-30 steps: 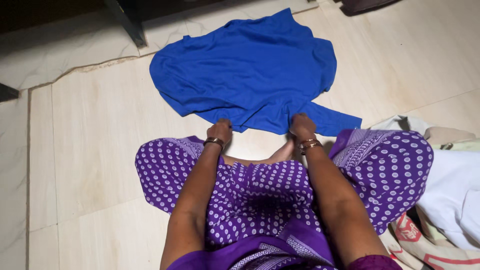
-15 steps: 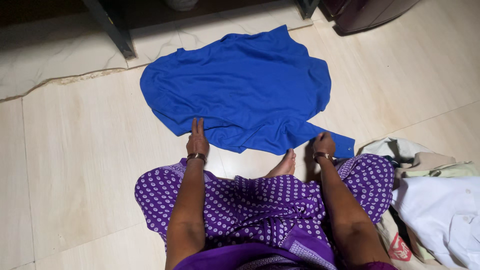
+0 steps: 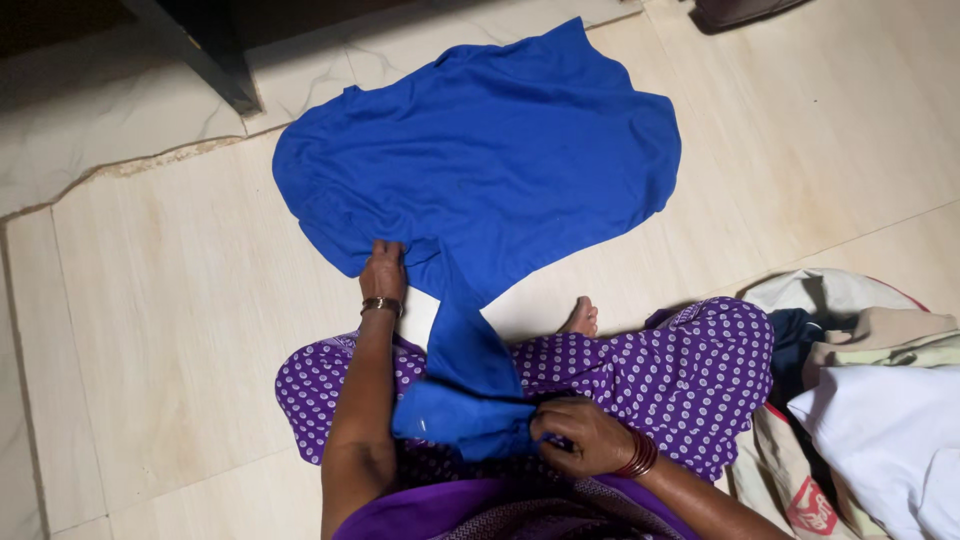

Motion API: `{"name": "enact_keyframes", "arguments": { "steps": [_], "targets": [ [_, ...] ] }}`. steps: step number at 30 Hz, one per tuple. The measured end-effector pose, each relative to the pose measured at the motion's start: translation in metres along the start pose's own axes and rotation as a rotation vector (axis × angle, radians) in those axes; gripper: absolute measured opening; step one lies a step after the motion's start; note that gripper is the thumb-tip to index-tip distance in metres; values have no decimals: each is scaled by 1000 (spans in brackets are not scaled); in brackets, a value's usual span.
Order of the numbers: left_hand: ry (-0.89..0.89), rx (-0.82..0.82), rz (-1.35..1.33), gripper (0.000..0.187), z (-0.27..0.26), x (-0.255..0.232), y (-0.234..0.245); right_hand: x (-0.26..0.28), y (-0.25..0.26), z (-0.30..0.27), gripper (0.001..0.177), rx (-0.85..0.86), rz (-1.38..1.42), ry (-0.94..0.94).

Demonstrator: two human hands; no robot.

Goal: The person sits on the floor and folds a blue long-sleeved shirt. They smooth the fabric, fold the sleeves and sides, and then fold the shirt into a compact rectangle before placing it on a pile of other folded clothes.

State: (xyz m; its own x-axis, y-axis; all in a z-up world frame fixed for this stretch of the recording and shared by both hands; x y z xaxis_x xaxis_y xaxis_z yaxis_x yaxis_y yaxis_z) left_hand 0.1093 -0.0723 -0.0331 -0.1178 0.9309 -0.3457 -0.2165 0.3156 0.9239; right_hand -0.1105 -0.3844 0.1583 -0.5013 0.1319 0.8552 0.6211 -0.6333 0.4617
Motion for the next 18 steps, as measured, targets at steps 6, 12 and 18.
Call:
{"name": "enact_keyframes", "arguments": {
  "steps": [6,12,18],
  "targets": [
    [236,-141,8,17,-22,51,44,-75,29,-1,31,154,76,-398],
    [-259,-170,-108,63,-11,-54,48,-268,165,17,30,-284,-522,-701],
    [-259,152,291,67,-27,-83,-21,-367,208,-32,43,-133,-926,-1050]
  ]
}}
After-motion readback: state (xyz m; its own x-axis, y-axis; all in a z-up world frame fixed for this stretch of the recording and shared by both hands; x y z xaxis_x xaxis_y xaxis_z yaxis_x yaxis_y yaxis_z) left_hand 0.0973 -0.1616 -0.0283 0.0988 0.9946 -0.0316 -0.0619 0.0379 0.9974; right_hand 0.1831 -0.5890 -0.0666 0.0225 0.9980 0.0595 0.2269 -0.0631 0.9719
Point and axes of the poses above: each hand's wrist, its own z-axis towards the middle knuckle, its own y-axis out of the back of the hand, x = y × z, the point moved 10 cm from there along z, towards the middle knuckle, and after that the axes turned 4 degrees about z, right-handed, at the moved point
